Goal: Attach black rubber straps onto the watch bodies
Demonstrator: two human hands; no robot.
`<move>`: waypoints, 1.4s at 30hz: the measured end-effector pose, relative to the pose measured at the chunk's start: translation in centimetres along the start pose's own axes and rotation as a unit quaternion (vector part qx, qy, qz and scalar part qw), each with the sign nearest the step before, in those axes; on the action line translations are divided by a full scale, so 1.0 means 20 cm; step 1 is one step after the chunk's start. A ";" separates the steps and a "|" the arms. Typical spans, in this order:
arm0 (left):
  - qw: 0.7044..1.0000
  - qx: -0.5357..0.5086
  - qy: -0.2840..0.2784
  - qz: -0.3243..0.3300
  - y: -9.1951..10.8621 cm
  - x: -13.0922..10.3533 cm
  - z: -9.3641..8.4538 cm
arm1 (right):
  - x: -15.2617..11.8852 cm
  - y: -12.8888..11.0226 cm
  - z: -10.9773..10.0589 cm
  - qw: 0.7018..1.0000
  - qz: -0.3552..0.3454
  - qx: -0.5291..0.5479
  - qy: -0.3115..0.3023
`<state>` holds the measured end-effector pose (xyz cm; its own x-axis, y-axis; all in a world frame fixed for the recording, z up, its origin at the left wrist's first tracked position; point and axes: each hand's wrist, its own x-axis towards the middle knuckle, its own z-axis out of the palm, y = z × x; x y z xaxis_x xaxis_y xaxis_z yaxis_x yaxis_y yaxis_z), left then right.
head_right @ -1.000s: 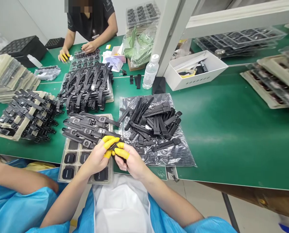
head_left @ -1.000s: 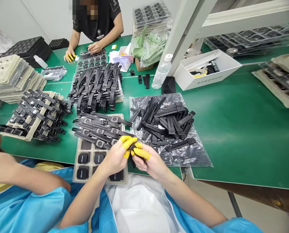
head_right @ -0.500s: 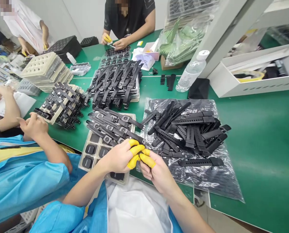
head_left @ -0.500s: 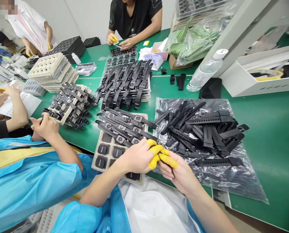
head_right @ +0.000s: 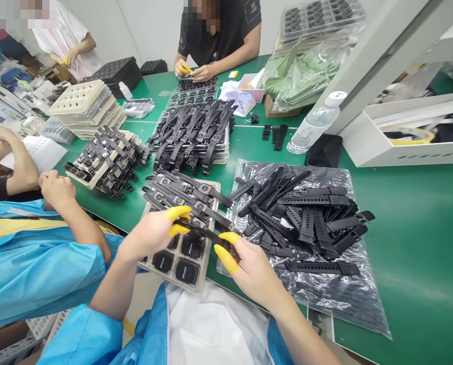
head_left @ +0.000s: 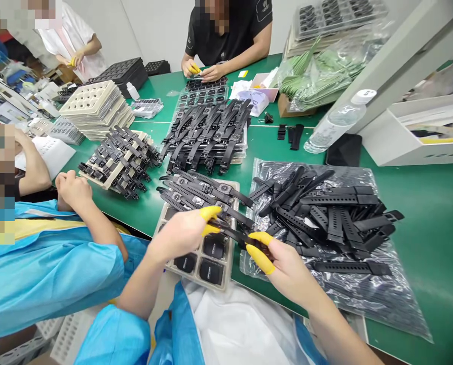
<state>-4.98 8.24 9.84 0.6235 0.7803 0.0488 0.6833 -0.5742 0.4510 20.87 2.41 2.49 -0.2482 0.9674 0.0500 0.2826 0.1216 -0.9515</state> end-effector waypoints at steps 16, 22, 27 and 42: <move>0.957 0.094 -0.088 -0.259 -0.65 -0.15 -0.32 | 0.39 -0.33 0.52 0.877 -0.098 -0.446 -0.152; 0.897 -0.114 0.236 -0.355 -0.62 -0.44 0.00 | 0.17 -0.12 0.37 0.932 -0.212 -0.294 0.005; 0.759 -0.418 0.285 -0.411 -0.56 -0.58 0.29 | -0.09 0.05 0.30 0.959 -0.230 -0.139 0.096; 0.716 -0.487 0.247 -0.435 -0.43 -0.39 0.45 | -0.29 0.19 0.31 0.965 -0.189 -0.139 0.121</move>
<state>-12.22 4.90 -2.49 -0.2521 0.8683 -0.4271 -0.0074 0.4396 0.8982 17.57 -4.09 -3.40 -0.1690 0.8616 0.4786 0.4598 0.4984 -0.7350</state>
